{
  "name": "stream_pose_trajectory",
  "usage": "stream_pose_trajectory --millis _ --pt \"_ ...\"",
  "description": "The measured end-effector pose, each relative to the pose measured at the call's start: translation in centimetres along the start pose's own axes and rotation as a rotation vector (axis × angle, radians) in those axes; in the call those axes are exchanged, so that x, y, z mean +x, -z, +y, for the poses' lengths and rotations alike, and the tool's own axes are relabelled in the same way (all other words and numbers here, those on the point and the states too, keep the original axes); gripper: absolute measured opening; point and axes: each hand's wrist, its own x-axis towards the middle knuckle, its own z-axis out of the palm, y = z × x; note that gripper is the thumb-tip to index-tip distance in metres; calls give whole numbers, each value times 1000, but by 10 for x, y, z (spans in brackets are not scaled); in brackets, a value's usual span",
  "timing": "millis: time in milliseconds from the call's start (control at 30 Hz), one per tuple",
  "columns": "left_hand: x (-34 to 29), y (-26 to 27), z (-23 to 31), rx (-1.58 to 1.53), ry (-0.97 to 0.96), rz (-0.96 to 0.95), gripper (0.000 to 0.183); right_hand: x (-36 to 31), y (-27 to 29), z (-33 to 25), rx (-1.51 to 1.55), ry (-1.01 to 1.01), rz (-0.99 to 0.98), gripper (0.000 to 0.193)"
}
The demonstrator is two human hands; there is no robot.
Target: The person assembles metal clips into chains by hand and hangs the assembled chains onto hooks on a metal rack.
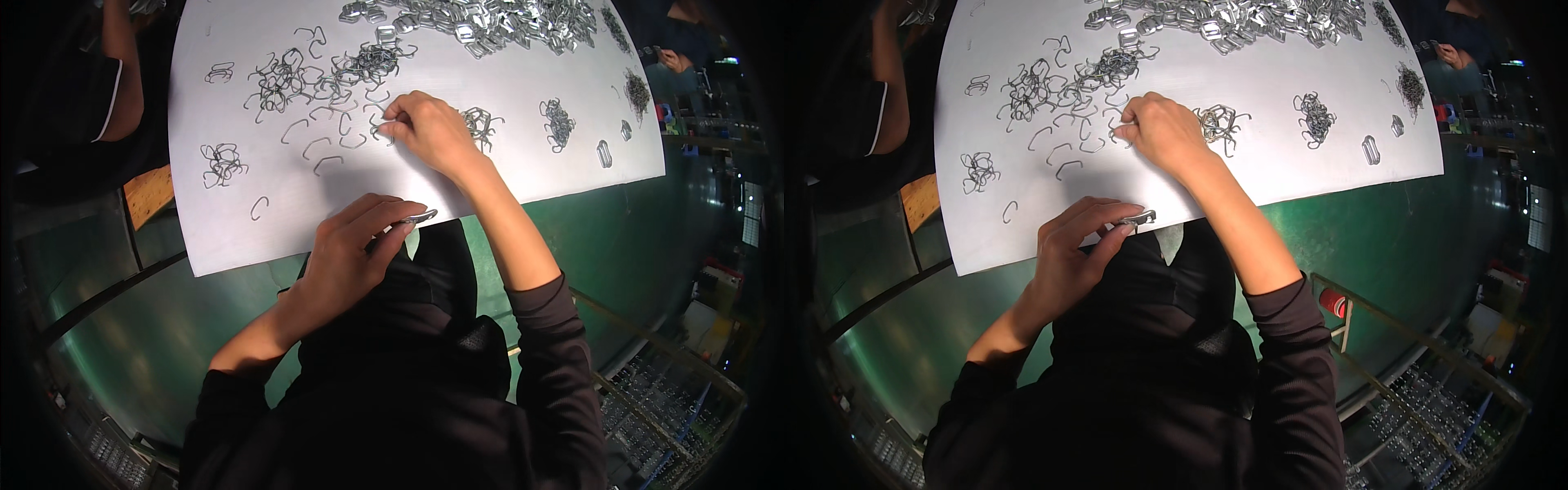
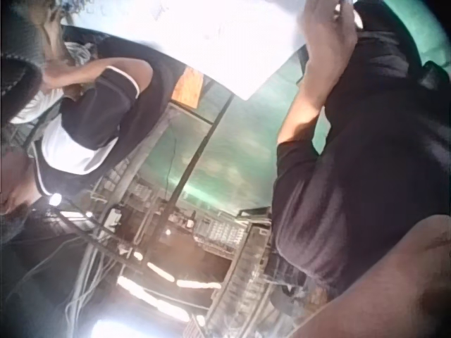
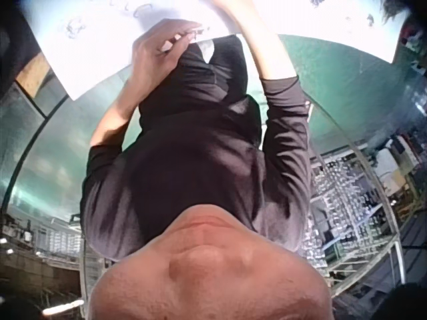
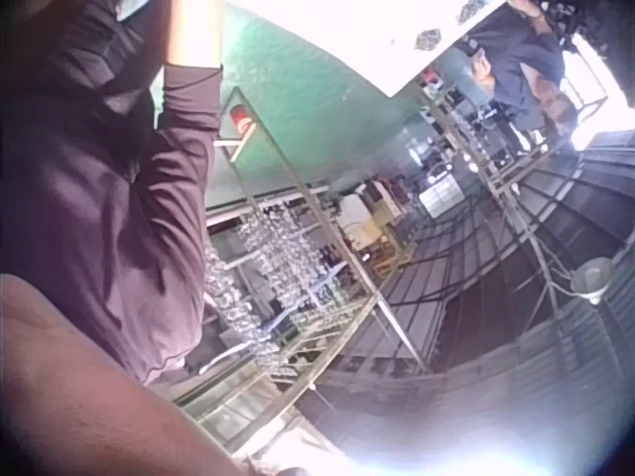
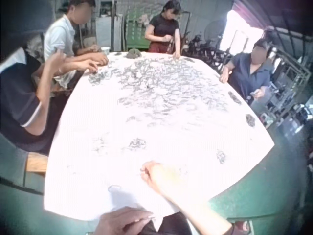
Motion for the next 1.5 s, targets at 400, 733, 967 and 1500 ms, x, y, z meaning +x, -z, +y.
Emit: stream_pose_trajectory --millis 400,733,967,1500 --pt "16 5 9 45 1 90 22 -69 66 -36 900 -243 277 11" --pt "38 -9 15 13 -54 89 25 -110 61 -57 1130 -249 460 16" --pt "58 -15 3 164 -303 -7 26 -111 47 -39 1111 -23 694 22" --pt "210 40 -107 702 7 8 24 -114 58 -28 1012 -42 678 22"
